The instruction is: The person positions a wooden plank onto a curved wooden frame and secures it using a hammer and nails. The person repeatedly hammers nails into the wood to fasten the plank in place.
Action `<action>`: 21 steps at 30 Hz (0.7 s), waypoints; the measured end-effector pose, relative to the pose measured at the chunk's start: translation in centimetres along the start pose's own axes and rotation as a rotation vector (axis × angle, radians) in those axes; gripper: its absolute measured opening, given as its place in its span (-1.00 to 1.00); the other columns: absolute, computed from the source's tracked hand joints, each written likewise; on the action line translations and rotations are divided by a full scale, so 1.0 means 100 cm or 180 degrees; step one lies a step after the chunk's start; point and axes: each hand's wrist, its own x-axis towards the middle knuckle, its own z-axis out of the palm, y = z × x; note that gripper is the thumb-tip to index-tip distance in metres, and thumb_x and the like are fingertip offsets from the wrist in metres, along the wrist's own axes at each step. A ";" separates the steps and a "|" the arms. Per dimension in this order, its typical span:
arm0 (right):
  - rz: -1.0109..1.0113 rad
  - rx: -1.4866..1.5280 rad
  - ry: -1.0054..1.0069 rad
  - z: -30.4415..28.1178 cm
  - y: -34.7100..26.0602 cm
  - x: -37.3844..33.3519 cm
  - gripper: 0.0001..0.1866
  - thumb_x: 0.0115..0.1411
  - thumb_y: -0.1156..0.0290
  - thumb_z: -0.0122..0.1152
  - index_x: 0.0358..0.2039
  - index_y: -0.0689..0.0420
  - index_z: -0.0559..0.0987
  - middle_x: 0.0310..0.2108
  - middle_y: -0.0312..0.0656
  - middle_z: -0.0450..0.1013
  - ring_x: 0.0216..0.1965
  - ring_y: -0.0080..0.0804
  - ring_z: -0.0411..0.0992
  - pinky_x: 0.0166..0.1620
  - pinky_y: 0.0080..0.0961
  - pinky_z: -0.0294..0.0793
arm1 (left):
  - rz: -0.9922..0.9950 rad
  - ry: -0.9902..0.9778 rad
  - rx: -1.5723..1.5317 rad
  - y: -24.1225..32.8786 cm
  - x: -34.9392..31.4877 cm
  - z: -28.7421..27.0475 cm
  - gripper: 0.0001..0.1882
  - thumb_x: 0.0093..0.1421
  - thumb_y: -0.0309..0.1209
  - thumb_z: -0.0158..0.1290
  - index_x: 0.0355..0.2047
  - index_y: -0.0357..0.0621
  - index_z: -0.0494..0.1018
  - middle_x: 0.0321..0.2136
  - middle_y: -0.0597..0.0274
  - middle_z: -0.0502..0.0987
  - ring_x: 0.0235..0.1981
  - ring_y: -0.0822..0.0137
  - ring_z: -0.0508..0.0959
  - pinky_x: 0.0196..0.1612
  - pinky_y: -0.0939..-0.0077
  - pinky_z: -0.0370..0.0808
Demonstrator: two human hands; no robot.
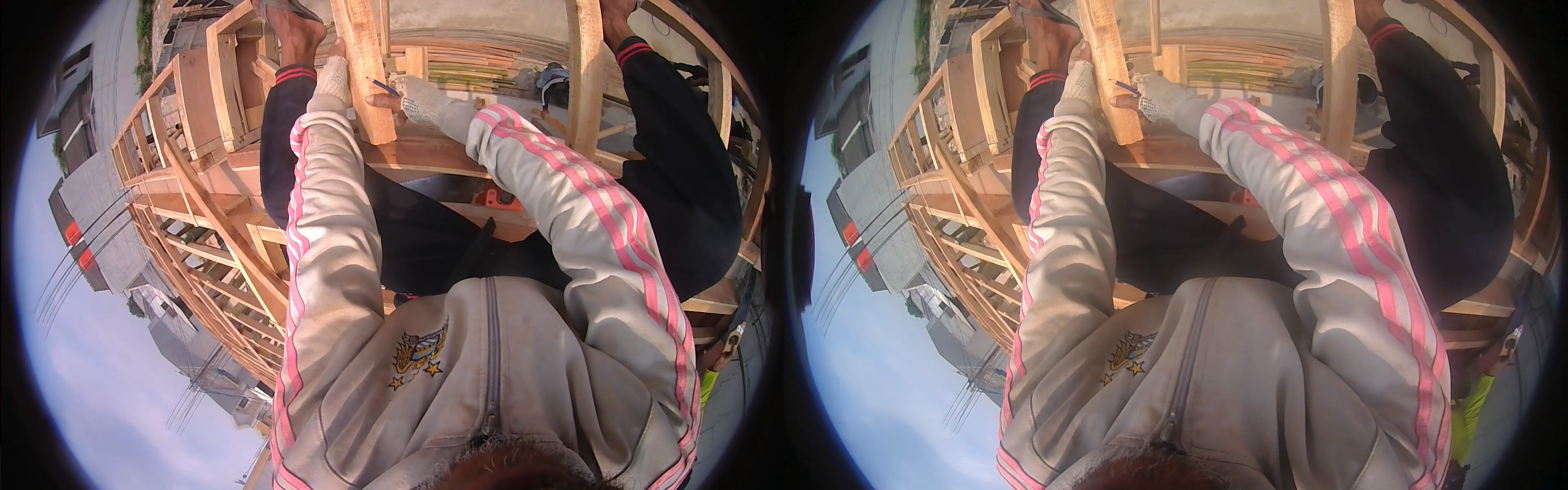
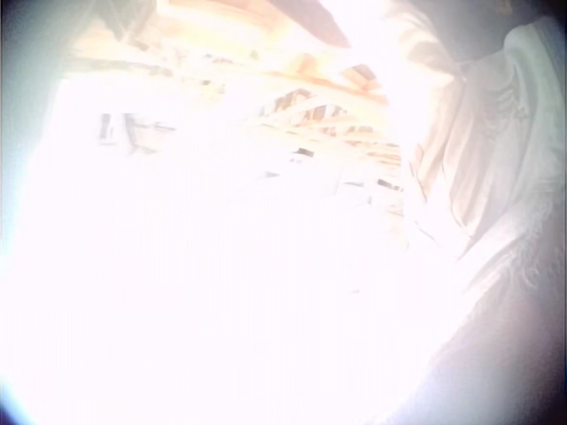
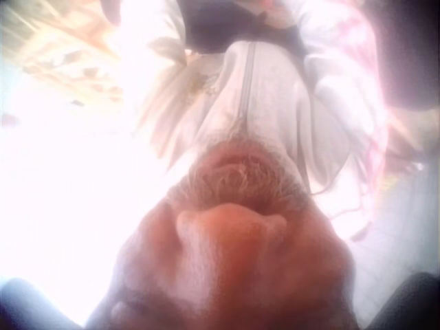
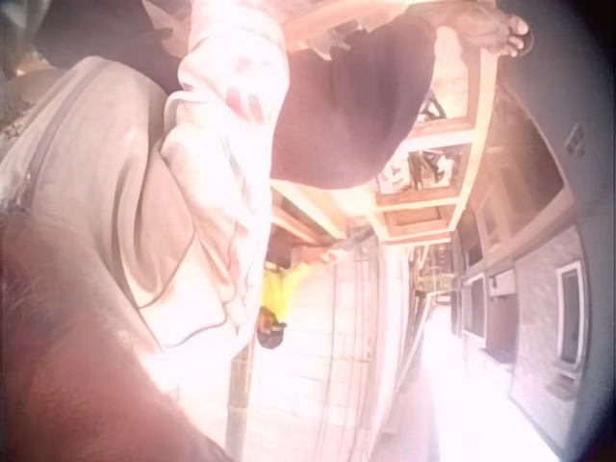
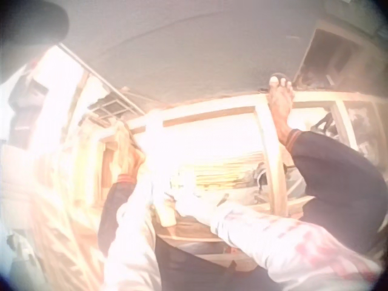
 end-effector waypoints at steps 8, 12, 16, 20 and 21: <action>-0.0526 -0.0724 0.0642 0.016 -0.002 -0.005 -0.20 0.26 -0.32 0.28 0.01 0.31 0.57 -0.17 0.16 0.62 -0.11 0.10 0.61 -0.04 -0.09 0.58 | 0.1429 0.0100 0.0474 0.006 -0.010 0.018 -0.26 0.37 0.00 0.18 0.32 -0.35 0.38 -0.06 0.06 0.59 -0.09 0.25 0.57 0.04 0.37 0.50; -0.0574 -0.1184 0.0648 0.019 -0.011 -0.008 -0.14 0.24 -0.35 0.29 0.00 0.34 0.48 -0.23 0.29 0.59 -0.11 0.28 0.56 -0.11 -0.08 0.58 | 0.1088 0.0358 0.1537 0.015 -0.001 -0.002 -0.19 0.34 0.15 0.10 0.31 -0.33 0.41 0.06 -0.10 0.60 0.10 0.10 0.58 0.16 0.21 0.46; -0.0676 -0.1192 0.0742 0.023 -0.006 -0.002 -0.12 0.18 -0.33 0.39 0.04 0.34 0.48 -0.19 0.26 0.59 -0.08 0.15 0.60 -0.13 -0.13 0.60 | 0.0703 0.0239 0.1235 0.013 0.021 -0.022 -0.17 0.30 0.16 0.12 0.31 -0.29 0.42 0.08 -0.12 0.57 0.11 0.06 0.55 0.22 0.17 0.41; -0.0482 -0.0609 0.0931 0.031 0.023 0.018 -0.05 0.09 -0.40 0.42 0.04 0.31 0.51 -0.17 0.14 0.62 -0.11 0.07 0.63 -0.08 -0.15 0.60 | 0.0835 0.0231 0.1342 0.009 0.026 -0.007 -0.16 0.23 0.16 0.22 0.26 -0.32 0.46 0.03 -0.04 0.58 0.03 0.10 0.53 0.16 0.21 0.42; -0.0363 -0.0394 0.0739 0.031 0.021 0.020 -0.04 0.07 -0.41 0.43 0.05 0.31 0.51 -0.17 0.12 0.62 -0.15 0.04 0.63 -0.09 -0.16 0.60 | 0.0837 0.0285 0.1582 0.009 0.021 -0.009 -0.16 0.22 0.15 0.25 0.23 -0.34 0.47 0.01 0.00 0.58 -0.01 0.13 0.52 0.13 0.22 0.42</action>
